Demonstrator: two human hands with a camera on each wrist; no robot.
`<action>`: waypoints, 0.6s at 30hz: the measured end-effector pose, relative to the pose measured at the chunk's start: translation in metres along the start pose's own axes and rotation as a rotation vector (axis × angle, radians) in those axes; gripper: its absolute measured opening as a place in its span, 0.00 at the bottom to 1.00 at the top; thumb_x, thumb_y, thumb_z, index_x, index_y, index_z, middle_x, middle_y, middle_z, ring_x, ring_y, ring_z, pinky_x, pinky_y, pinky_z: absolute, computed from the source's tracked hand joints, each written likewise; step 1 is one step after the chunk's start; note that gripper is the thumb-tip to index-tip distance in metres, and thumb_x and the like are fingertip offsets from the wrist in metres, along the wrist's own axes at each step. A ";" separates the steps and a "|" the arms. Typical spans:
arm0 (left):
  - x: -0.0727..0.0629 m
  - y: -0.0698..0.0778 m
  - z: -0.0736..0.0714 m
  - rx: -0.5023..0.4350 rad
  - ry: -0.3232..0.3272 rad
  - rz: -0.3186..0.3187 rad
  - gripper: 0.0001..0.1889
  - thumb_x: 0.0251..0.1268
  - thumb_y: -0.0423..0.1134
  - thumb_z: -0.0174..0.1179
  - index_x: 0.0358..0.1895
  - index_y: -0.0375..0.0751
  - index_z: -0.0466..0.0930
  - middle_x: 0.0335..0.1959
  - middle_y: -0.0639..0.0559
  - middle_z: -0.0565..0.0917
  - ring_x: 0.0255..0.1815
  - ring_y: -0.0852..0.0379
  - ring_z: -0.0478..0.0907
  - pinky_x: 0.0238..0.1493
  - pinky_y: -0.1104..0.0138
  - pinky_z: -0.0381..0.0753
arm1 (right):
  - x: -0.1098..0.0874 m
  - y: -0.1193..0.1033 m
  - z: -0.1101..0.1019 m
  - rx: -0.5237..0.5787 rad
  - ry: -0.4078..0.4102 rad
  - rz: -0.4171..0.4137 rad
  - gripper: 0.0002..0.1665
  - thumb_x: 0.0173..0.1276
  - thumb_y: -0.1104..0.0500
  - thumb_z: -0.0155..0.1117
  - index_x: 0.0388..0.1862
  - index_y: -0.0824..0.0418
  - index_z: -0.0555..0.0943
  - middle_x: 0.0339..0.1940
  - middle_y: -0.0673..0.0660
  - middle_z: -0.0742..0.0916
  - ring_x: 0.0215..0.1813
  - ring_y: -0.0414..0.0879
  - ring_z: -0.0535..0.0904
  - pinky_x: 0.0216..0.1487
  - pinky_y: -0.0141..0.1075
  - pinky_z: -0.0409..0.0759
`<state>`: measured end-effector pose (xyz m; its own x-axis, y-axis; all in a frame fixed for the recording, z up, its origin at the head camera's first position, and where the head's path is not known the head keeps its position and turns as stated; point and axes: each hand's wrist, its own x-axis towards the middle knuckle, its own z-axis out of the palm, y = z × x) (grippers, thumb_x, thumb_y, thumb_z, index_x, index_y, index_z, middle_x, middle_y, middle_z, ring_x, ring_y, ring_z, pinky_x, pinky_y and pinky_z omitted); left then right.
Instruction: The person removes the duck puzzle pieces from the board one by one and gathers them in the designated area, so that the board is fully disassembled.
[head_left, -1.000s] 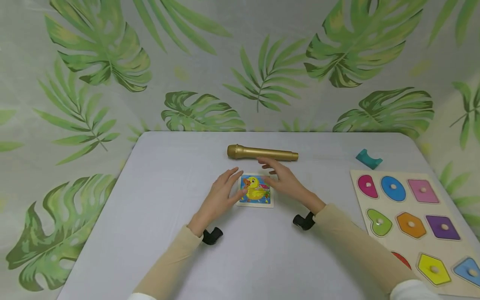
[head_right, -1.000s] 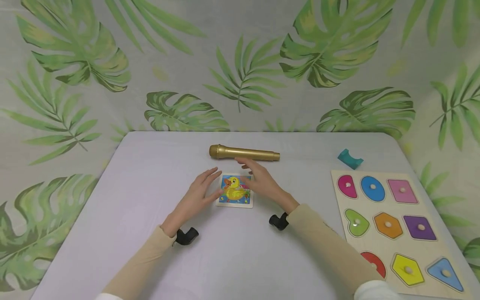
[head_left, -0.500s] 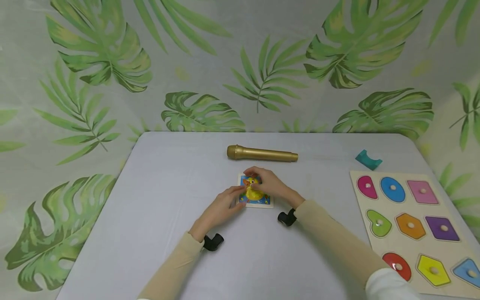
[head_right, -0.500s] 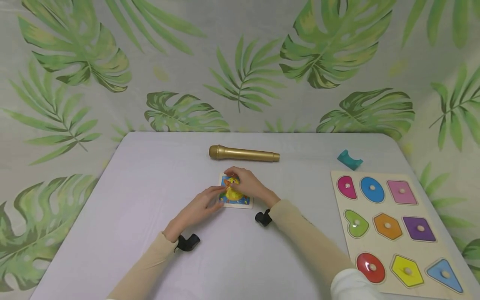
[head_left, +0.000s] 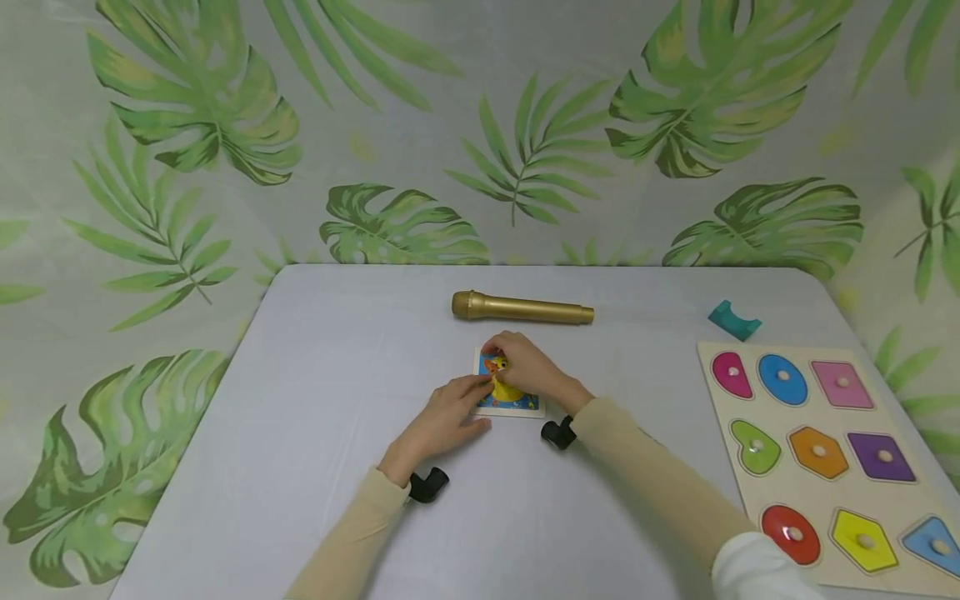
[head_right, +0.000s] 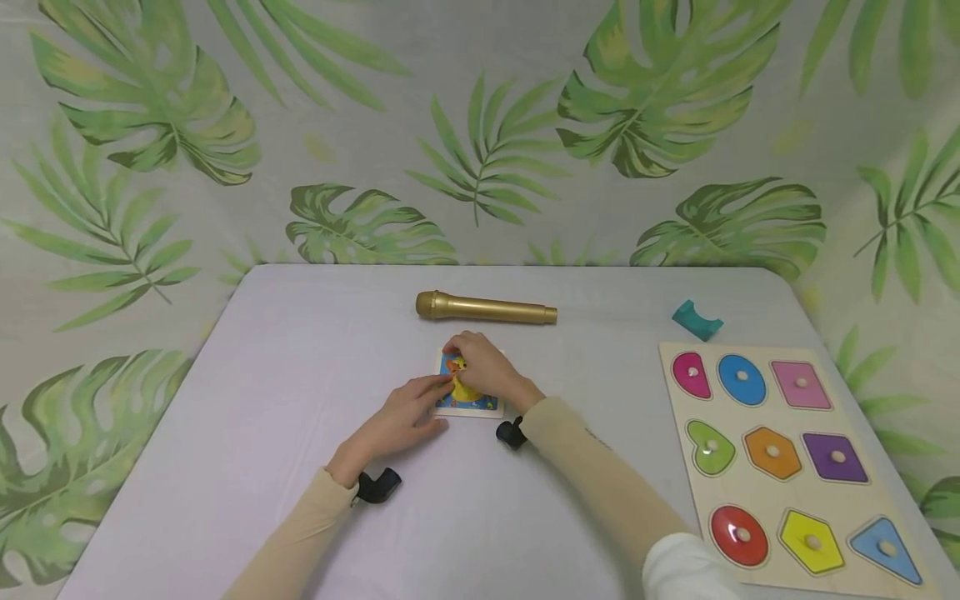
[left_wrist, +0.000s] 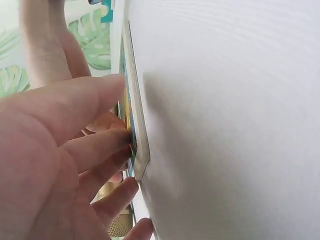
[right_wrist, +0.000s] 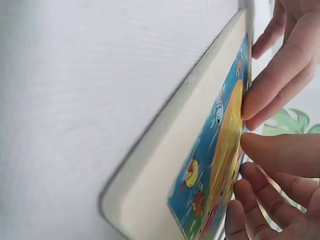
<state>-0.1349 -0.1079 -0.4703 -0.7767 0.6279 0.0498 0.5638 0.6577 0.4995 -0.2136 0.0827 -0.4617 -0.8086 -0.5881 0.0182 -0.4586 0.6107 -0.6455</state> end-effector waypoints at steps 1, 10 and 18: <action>-0.001 0.000 0.000 0.008 -0.008 0.006 0.29 0.69 0.41 0.58 0.68 0.29 0.64 0.69 0.38 0.63 0.70 0.39 0.58 0.63 0.44 0.60 | 0.001 -0.001 0.000 -0.012 -0.002 0.003 0.21 0.56 0.72 0.65 0.51 0.69 0.78 0.48 0.59 0.81 0.51 0.52 0.74 0.57 0.43 0.73; -0.003 0.006 -0.003 0.058 -0.040 0.009 0.31 0.68 0.40 0.58 0.69 0.29 0.62 0.70 0.37 0.63 0.71 0.38 0.56 0.67 0.48 0.57 | 0.002 -0.014 -0.001 -0.148 -0.024 0.009 0.22 0.56 0.74 0.66 0.52 0.69 0.79 0.48 0.60 0.80 0.53 0.54 0.73 0.58 0.43 0.72; 0.002 0.011 -0.004 0.094 -0.045 -0.026 0.29 0.68 0.40 0.59 0.68 0.30 0.64 0.67 0.38 0.67 0.68 0.40 0.61 0.66 0.50 0.61 | 0.012 -0.002 0.002 -0.001 -0.035 0.062 0.26 0.50 0.78 0.62 0.51 0.68 0.79 0.44 0.59 0.78 0.44 0.49 0.74 0.49 0.39 0.75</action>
<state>-0.1318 -0.1011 -0.4617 -0.7795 0.6264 -0.0018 0.5690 0.7092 0.4163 -0.2220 0.0736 -0.4616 -0.8218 -0.5677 -0.0487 -0.4086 0.6468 -0.6440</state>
